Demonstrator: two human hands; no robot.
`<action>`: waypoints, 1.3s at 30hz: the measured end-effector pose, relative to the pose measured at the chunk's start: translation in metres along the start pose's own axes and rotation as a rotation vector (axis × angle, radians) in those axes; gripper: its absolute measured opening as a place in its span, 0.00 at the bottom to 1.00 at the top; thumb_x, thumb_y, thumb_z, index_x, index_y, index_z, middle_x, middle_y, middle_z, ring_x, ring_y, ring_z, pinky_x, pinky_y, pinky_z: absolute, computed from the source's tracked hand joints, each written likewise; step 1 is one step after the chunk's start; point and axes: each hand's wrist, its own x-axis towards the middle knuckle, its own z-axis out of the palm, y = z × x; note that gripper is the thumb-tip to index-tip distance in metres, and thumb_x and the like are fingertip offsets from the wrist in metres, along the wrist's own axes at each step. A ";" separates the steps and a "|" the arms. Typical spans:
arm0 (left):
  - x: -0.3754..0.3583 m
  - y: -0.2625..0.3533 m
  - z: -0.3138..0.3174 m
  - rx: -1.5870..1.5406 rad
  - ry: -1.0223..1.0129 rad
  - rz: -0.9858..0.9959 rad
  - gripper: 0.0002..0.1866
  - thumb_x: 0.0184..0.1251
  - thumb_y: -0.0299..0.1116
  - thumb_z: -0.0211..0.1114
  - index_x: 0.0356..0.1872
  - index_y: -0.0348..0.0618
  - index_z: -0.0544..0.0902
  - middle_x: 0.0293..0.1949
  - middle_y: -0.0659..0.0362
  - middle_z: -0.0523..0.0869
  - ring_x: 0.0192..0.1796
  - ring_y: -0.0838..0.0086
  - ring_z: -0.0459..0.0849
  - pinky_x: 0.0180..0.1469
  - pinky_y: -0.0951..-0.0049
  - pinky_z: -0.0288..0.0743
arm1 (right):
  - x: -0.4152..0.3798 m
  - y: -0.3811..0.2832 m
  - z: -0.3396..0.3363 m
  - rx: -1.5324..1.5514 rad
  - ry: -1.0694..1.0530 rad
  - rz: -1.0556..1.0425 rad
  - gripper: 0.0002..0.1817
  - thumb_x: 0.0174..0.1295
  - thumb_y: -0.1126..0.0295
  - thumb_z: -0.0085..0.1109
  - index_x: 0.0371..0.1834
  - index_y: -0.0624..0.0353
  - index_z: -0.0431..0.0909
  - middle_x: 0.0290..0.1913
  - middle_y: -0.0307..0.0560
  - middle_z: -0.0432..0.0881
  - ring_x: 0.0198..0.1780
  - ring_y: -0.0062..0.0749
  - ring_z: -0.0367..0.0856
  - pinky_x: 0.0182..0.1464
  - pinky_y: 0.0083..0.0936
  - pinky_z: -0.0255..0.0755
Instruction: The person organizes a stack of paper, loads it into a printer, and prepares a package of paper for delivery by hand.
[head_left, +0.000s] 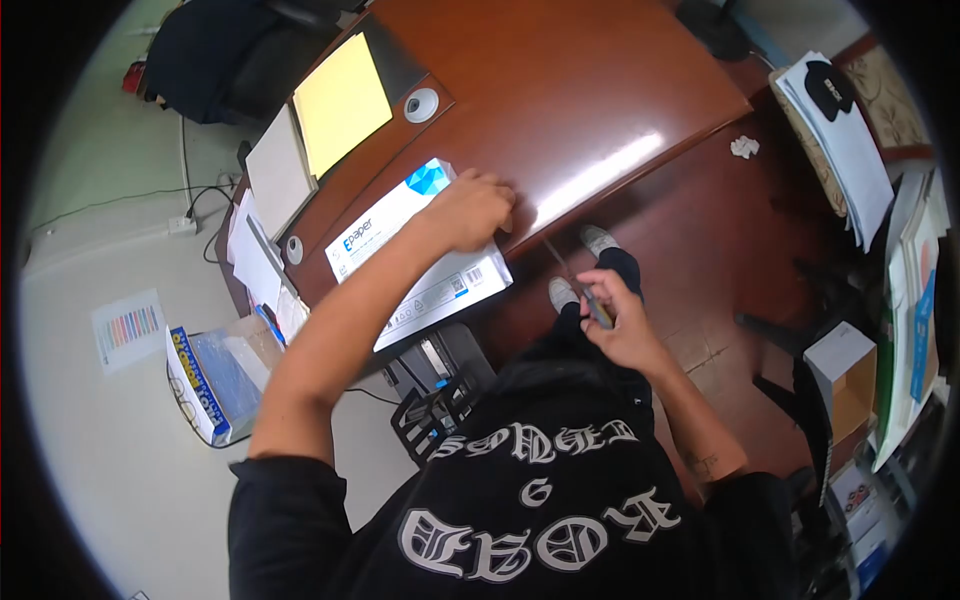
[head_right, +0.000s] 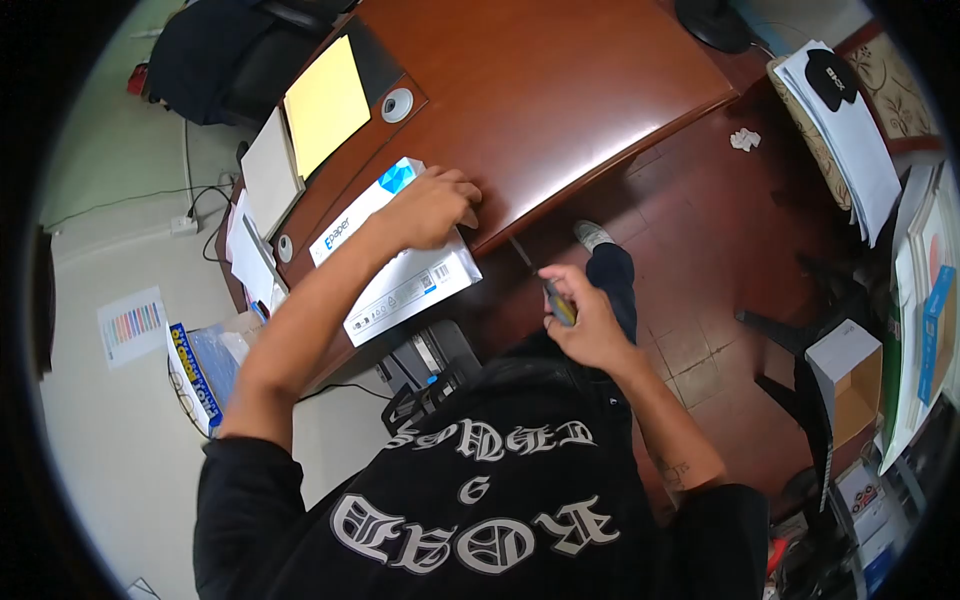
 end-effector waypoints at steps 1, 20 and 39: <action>0.011 -0.003 0.000 0.029 -0.183 0.021 0.12 0.42 0.28 0.69 0.32 0.50 0.90 0.48 0.59 0.86 0.59 0.63 0.78 0.60 0.58 0.68 | -0.005 -0.010 0.004 0.010 -0.050 -0.011 0.29 0.52 0.84 0.59 0.59 0.58 0.68 0.37 0.47 0.80 0.38 0.30 0.81 0.44 0.24 0.73; 0.018 -0.001 -0.005 0.074 -0.189 0.081 0.05 0.41 0.23 0.66 0.20 0.46 0.86 0.33 0.58 0.87 0.43 0.61 0.84 0.46 0.63 0.76 | 0.061 -0.008 0.090 -0.236 0.111 -0.232 0.26 0.59 0.61 0.67 0.53 0.65 0.68 0.48 0.62 0.76 0.47 0.57 0.78 0.49 0.41 0.73; -0.056 0.022 0.103 -0.235 0.536 -1.019 0.43 0.68 0.54 0.53 0.78 0.47 0.48 0.79 0.45 0.39 0.79 0.44 0.36 0.72 0.34 0.32 | 0.022 -0.003 0.077 -0.246 0.082 -0.128 0.23 0.59 0.66 0.64 0.52 0.65 0.66 0.44 0.61 0.75 0.45 0.53 0.77 0.49 0.39 0.72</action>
